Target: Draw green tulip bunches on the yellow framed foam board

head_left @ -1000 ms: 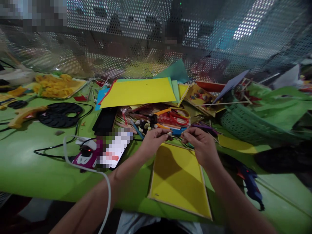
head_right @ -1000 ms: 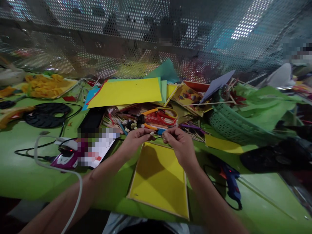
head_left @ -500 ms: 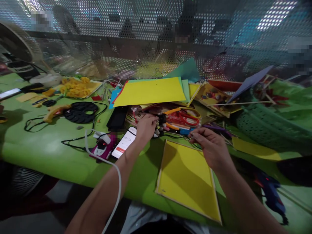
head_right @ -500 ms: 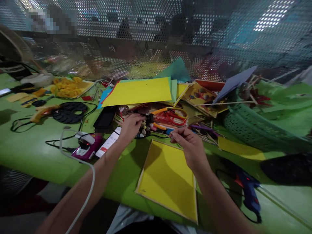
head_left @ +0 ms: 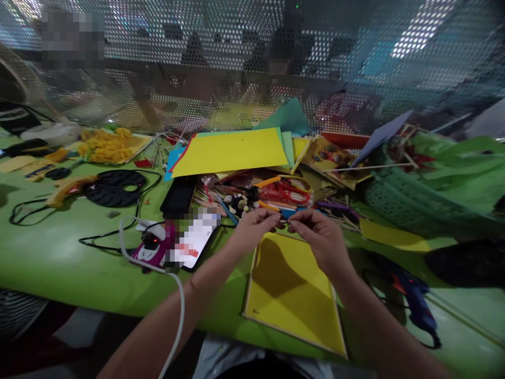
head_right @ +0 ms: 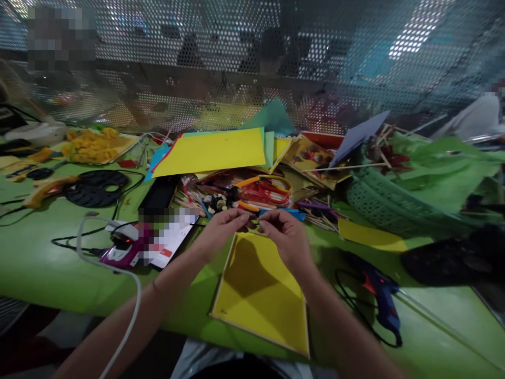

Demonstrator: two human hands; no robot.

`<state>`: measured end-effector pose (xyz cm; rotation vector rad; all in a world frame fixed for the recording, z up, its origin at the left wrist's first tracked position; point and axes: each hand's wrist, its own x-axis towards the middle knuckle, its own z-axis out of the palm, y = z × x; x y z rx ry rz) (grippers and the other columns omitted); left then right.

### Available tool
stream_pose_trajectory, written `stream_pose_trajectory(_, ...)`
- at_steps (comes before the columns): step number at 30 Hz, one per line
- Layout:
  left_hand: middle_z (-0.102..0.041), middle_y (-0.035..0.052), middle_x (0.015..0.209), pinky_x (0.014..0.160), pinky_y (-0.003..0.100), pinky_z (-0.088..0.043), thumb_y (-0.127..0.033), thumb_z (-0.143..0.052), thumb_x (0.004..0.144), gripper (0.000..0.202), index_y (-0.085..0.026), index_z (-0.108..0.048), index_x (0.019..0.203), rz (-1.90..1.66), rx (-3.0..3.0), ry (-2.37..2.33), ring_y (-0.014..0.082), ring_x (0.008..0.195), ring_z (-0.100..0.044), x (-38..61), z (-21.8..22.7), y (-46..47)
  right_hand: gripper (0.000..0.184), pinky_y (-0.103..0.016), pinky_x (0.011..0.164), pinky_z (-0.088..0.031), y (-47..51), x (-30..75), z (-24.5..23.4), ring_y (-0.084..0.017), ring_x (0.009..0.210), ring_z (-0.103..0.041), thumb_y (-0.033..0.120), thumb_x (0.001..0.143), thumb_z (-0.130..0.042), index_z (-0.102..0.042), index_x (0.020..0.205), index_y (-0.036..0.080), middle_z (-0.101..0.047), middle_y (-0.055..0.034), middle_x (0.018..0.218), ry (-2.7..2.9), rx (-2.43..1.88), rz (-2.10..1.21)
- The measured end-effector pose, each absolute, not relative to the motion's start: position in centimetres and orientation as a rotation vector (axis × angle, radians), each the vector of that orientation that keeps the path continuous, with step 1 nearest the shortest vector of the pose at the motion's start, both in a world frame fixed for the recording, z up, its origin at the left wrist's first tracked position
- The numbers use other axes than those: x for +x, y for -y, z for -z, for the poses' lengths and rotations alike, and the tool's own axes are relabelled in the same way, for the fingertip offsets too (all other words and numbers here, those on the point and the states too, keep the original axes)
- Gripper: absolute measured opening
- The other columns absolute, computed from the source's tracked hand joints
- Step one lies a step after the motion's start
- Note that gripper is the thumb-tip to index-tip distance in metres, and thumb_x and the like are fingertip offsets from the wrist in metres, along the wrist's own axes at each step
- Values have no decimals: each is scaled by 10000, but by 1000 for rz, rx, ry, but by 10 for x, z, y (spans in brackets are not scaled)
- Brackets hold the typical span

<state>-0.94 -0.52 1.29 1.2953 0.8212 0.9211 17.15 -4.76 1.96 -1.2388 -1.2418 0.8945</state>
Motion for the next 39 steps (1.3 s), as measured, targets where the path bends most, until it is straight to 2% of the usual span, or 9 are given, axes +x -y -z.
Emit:
stream_pose_trajectory(4, -729, 37, 838, 741, 254, -487, -659, -833, 716, 538, -159, -752, 897, -858, 1144, -755, 124, 747, -629, -3, -11, 15, 69, -310, 652, -532, 55, 168, -21, -177, 668, -666, 270, 868, -705, -745, 845, 218, -756, -35, 792, 1514, -1260, -513)
stream_pose_trajectory(7, -706, 24, 806, 721, 248, -479, -651, -889, 641, 575, -153, -742, 886, -835, 1033, -728, 106, 710, -607, -2, -9, 16, 90, -316, 654, -528, 58, 167, -19, -186, 694, -677, 218, 915, -675, -740, 857, 239, -766, -34, 816, 1674, -1225, -283)
stream_pose_trajectory(15, -699, 9, 790, 747, 255, -485, -563, -989, 501, 578, -154, -740, 826, -867, 876, -731, 97, 714, -603, 0, -4, 14, 85, -313, 661, -529, 59, 168, -20, -172, 681, -652, 174, 926, -670, -687, 933, 257, -760, -25, 893, 1768, -1230, -191)
stream_pose_trajectory(18, -695, 7, 760, 742, 266, -492, -542, -996, 493, 557, -150, -736, 791, -895, 900, -743, 101, 700, -601, -1, -4, 13, 89, -310, 644, -517, 58, 169, -23, -169, 680, -633, 166, 916, -679, -676, 937, 253, -740, -31, 901, 1792, -1212, -156)
stream_pose_trajectory(27, -757, 46, 855, 817, 295, -527, -461, -927, 641, 411, -155, -792, 879, -1003, 1085, -850, 157, 818, -660, -9, -14, 22, 64, -303, 636, -508, 58, 171, -29, -169, 678, -609, 225, 883, -714, -688, 941, 236, -689, -22, 842, 1736, -1189, -328)
stream_pose_trajectory(32, -778, 52, 957, 862, 300, -515, -386, -805, 777, 277, -214, -836, 992, -1010, 1181, -1023, 180, 895, -653, -53, -29, 70, 8, -310, 666, -505, 64, 175, -36, -166, 678, -610, 233, 914, -699, -695, 908, 230, -701, -20, 839, 1746, -1161, -357)
stream_pose_trajectory(35, -707, 19, 762, 730, 279, -502, -409, -746, 831, 241, -254, -844, 987, -993, 1192, -1162, 158, 734, -589, -98, -30, 123, 32, -307, 683, -505, 66, 180, -40, -169, 705, -624, 226, 941, -687, -697, 911, 231, -708, -18, 840, 1738, -1136, -342)
stream_pose_trajectory(39, -687, -10, 710, 655, 280, -515, -521, -601, 943, 364, -317, -791, 1177, -722, 1262, -1565, 175, 681, -615, -164, 1, 198, 24, -305, 695, -503, 69, 186, -44, -169, 727, -631, 218, 946, -700, -710, 948, 239, -717, -16, 873, 1737, -1119, -308)
